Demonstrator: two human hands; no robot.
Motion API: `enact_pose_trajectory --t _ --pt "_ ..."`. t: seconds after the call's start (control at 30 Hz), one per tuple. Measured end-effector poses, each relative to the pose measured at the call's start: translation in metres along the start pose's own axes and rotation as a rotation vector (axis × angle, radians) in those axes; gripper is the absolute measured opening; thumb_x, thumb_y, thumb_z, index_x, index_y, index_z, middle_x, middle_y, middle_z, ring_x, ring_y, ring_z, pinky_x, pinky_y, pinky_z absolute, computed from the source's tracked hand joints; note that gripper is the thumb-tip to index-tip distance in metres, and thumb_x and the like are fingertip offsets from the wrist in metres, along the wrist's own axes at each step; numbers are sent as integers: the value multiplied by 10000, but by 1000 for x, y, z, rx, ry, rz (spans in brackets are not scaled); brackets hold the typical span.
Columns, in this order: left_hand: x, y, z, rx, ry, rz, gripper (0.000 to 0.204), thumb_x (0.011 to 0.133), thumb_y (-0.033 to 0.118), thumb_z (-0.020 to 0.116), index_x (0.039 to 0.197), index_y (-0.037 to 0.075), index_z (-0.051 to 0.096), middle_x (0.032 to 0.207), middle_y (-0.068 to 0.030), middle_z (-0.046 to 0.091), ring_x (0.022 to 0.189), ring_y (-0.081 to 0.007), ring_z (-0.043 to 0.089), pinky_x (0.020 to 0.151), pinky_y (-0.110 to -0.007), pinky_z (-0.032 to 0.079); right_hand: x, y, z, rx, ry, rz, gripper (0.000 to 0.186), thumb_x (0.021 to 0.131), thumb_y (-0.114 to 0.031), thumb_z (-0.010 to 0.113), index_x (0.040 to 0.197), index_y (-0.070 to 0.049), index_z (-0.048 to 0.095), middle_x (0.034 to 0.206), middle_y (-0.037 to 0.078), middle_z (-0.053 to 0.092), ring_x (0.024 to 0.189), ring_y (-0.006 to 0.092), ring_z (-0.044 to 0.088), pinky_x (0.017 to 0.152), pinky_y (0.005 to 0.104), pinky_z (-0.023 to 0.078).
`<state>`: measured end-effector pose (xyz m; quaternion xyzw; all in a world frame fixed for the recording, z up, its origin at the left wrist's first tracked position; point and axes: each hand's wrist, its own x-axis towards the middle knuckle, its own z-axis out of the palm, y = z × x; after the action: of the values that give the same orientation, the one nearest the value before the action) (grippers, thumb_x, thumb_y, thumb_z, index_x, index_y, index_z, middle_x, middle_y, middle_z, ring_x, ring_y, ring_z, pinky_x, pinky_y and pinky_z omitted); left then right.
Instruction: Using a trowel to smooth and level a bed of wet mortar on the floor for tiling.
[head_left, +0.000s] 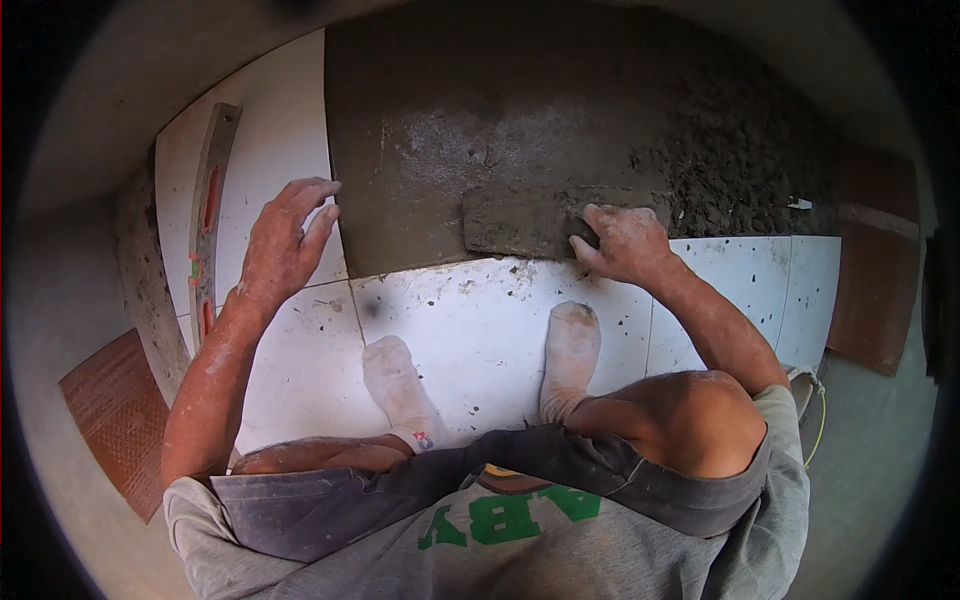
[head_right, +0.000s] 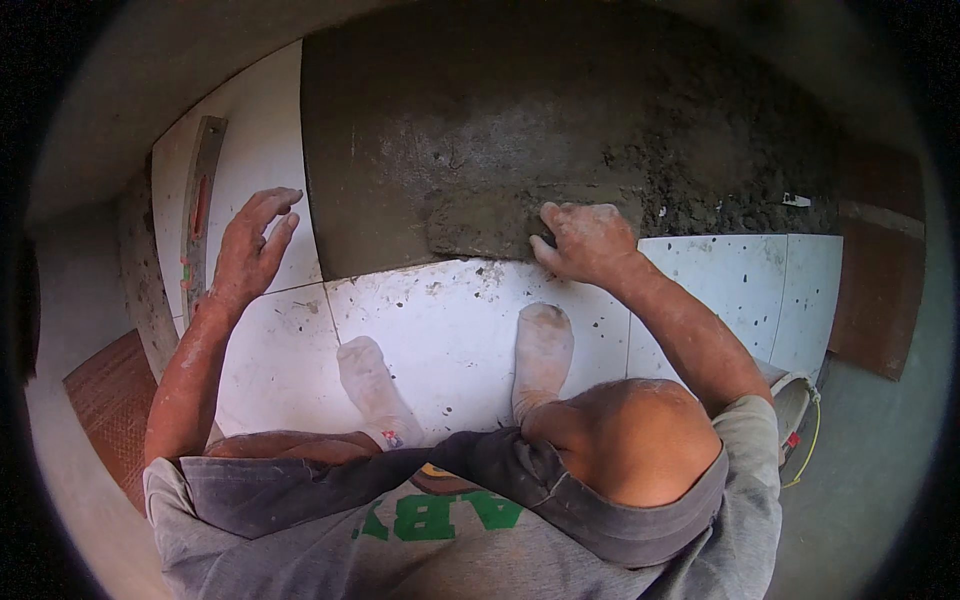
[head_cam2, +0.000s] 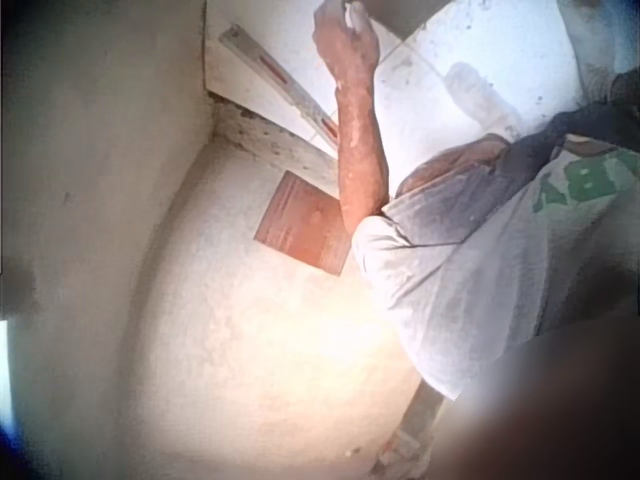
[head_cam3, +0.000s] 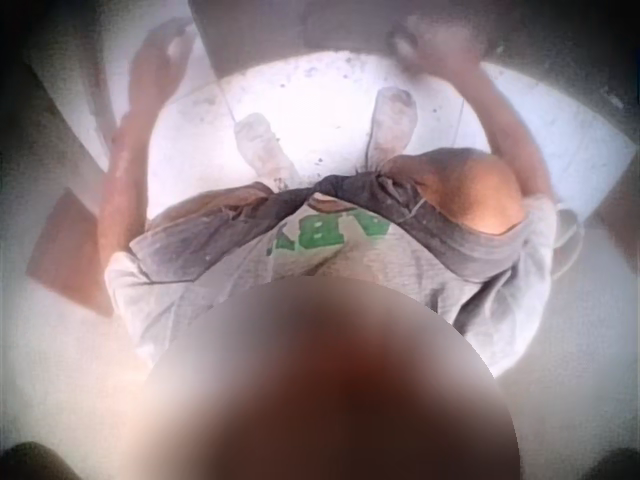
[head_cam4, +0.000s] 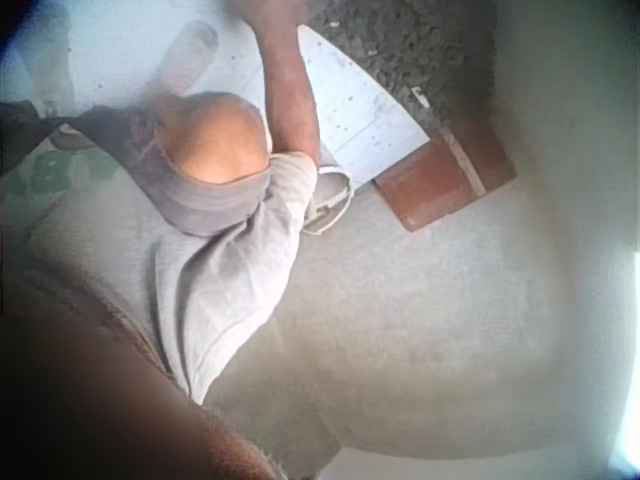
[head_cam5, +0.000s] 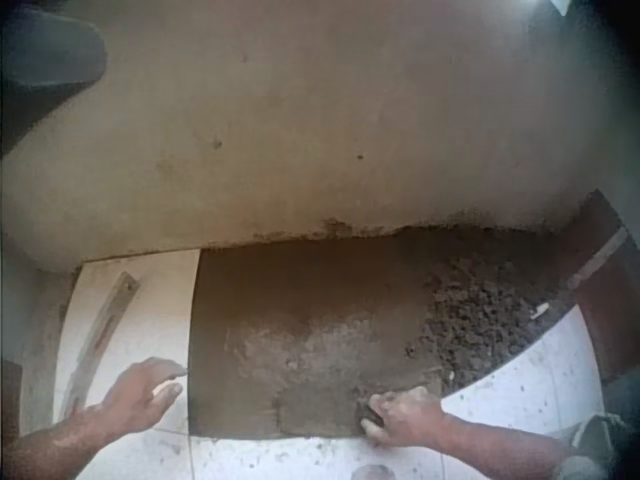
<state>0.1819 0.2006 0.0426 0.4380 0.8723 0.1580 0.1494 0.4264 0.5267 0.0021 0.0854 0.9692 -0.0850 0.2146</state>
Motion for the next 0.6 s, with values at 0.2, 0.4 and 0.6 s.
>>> enact_pose_trajectory --t 0.2,0.4,0.6 --pt "2 19 0 13 -37 -43 285 952 202 524 1167 35 611 1185 -163 600 1088 -327 587 930 -386 471 18 -19 -15 -17 -41 -102 315 854 -310 566 991 -31 616 839 169 685 796 321 676 743 435 539" --pt "-4 33 2 -50 -3 -74 266 925 167 542 1139 27 614 1157 -183 608 1048 -347 596 923 -419 463 30 10 -8 -53 -154 -135 327 846 -284 554 1019 -15 625 857 174 687 825 329 673 767 436 531" --pt "1 42 -1 -57 -32 -114 267 927 170 545 1139 22 612 1150 -185 609 1048 -349 595 928 -416 459 1 75 13 -42 -87 -78 401 849 -307 551 1124 -21 608 901 192 682 878 333 663 828 448 508"
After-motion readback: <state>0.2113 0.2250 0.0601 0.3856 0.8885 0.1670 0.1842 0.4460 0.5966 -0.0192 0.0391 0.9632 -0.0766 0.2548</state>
